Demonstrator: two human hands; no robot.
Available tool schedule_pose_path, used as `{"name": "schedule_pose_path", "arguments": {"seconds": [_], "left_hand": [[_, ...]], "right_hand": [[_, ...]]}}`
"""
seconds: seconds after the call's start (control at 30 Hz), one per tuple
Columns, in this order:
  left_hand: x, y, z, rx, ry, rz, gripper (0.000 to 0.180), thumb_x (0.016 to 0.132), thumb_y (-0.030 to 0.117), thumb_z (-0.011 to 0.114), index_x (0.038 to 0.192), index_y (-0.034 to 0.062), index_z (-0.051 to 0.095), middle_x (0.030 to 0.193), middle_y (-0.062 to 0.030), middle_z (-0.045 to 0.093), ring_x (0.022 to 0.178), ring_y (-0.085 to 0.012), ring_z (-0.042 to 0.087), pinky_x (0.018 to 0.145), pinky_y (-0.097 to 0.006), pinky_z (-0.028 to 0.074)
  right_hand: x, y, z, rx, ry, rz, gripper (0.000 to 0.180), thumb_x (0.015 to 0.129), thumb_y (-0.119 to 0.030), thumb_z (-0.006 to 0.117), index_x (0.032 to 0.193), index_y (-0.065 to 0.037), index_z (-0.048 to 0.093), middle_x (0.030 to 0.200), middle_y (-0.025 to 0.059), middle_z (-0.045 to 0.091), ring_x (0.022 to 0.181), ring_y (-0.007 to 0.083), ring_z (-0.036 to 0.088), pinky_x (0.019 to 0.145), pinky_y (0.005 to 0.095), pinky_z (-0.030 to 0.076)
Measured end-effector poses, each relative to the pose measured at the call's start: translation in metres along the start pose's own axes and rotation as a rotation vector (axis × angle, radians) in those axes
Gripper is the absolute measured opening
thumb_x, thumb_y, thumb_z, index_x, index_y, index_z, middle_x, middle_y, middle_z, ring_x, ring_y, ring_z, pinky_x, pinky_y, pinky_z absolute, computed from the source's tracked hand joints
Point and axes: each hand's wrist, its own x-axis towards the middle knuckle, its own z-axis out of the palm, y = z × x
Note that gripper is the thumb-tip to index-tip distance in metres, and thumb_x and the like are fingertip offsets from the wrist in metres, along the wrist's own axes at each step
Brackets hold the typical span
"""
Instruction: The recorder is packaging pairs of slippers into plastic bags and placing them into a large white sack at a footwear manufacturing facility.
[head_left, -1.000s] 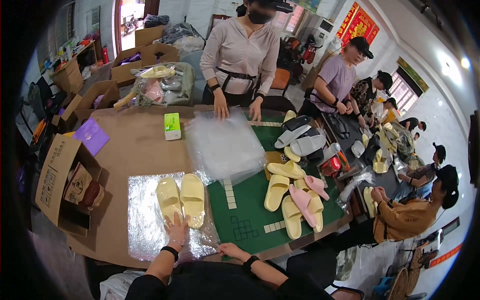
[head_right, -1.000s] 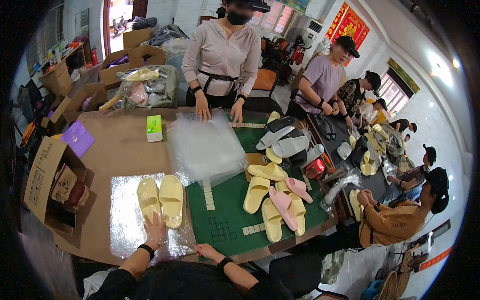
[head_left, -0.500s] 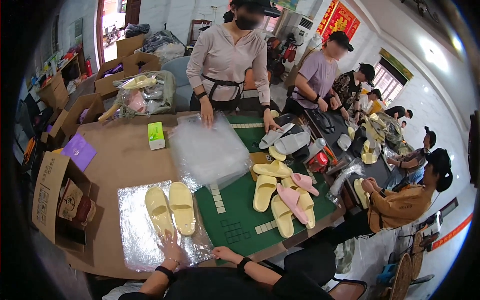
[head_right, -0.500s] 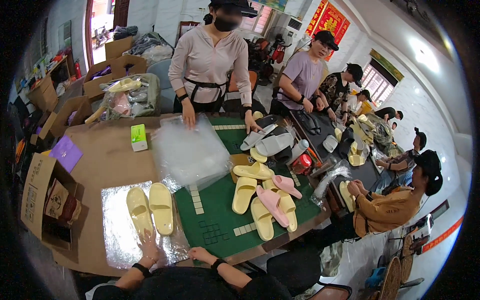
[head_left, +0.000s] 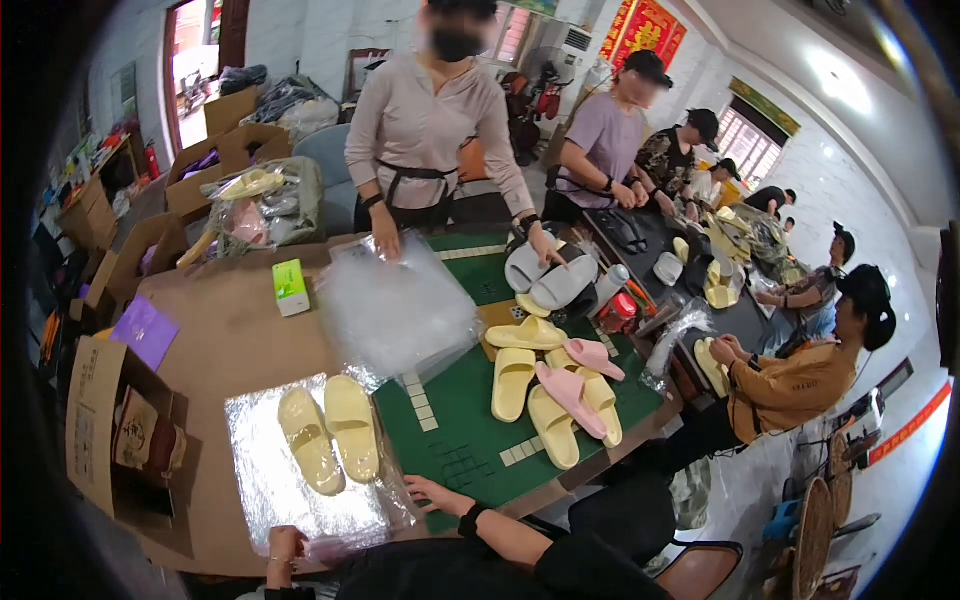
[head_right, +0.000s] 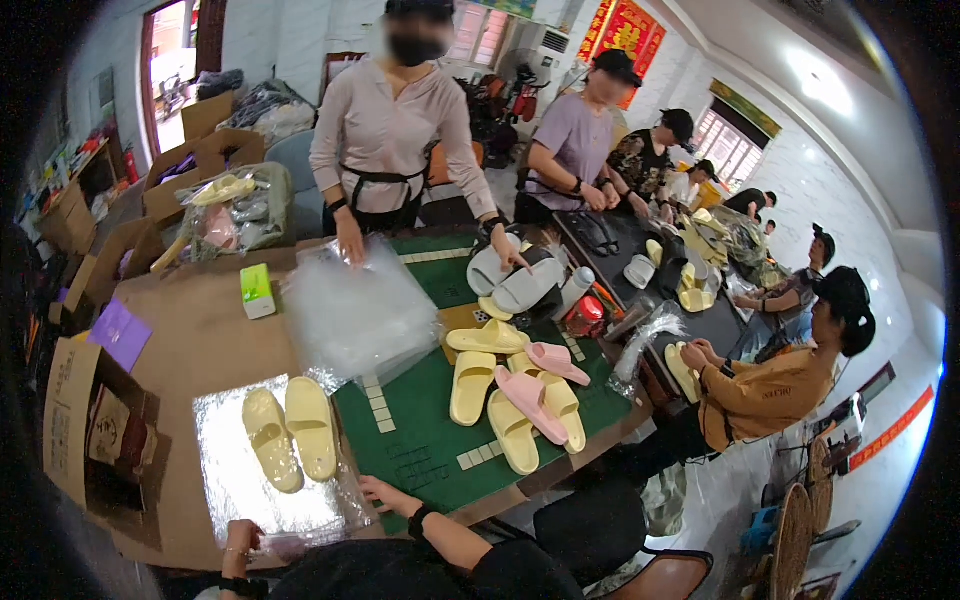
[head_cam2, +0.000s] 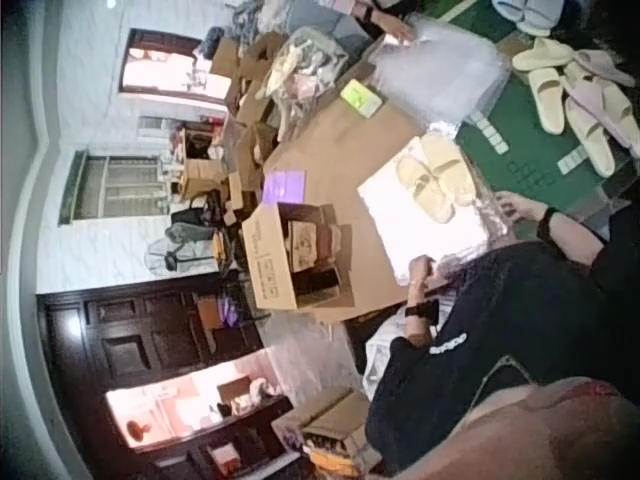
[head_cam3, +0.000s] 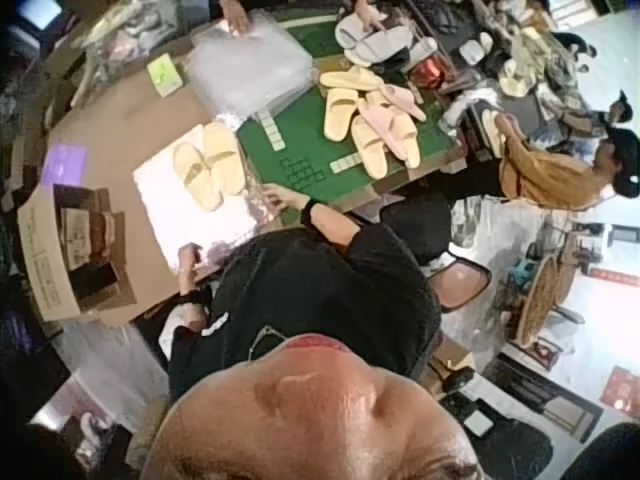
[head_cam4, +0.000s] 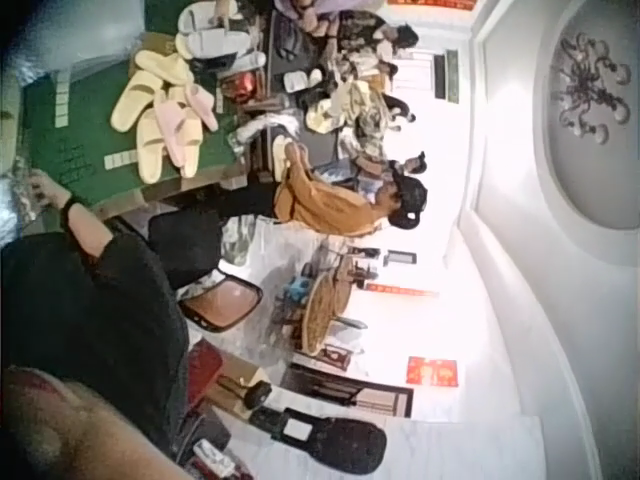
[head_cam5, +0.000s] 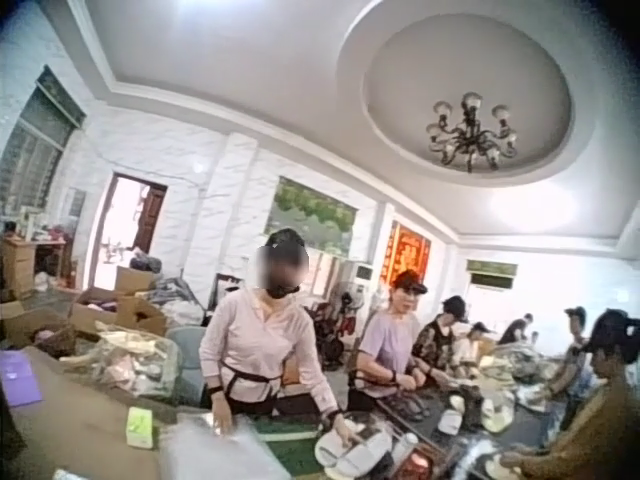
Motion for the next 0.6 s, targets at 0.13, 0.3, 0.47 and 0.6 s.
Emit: {"name": "schedule_pose_path", "arguments": {"seconds": [0.13,0.3,0.47,0.6], "left_hand": [[0.000,0.006,-0.005,-0.265,0.357,-0.065,0.033,0.070,0.016,0.044,0.046,-0.0035,0.054,0.034,-0.0097,0.042,0.027,-0.0162,0.038,0.030,-0.029,0.031],[0.033,-0.038,0.006,-0.374,0.513,-0.164,0.030,0.078,0.031,0.049,0.073,0.0016,0.051,0.053,-0.0062,0.044,0.037,-0.0164,0.040,0.032,-0.029,0.029],[0.065,-0.077,0.020,-0.471,0.288,-0.382,0.044,0.086,0.048,0.044,0.095,0.0057,0.046,0.069,-0.0089,0.051,0.047,-0.0211,0.051,0.036,-0.032,0.032],[0.057,-0.048,0.041,-0.567,0.208,-0.271,0.046,0.089,0.044,0.041,0.099,-0.0005,0.049,0.069,-0.0130,0.059,0.049,-0.0214,0.056,0.037,-0.030,0.039]], "right_hand": [[-0.013,-0.035,0.008,-0.012,-0.051,0.071,0.073,0.080,-0.062,0.044,0.131,-0.010,0.035,0.132,0.0086,0.037,0.122,0.0299,0.033,0.090,0.0509,0.034],[0.044,0.010,0.001,-0.197,0.029,-0.047,0.051,0.081,-0.053,0.053,0.098,-0.006,0.057,0.083,0.0066,0.056,0.069,0.0180,0.051,0.055,0.0335,0.042],[0.044,0.015,0.010,-0.142,0.003,-0.051,0.039,0.087,-0.039,0.052,0.069,-0.004,0.050,0.057,-0.0002,0.043,0.045,0.0085,0.033,0.041,0.0257,0.027],[0.045,0.018,0.012,-0.208,0.091,-0.143,0.036,0.087,-0.033,0.051,0.069,-0.002,0.053,0.054,0.0015,0.044,0.045,0.0104,0.037,0.041,0.0268,0.030]]}}
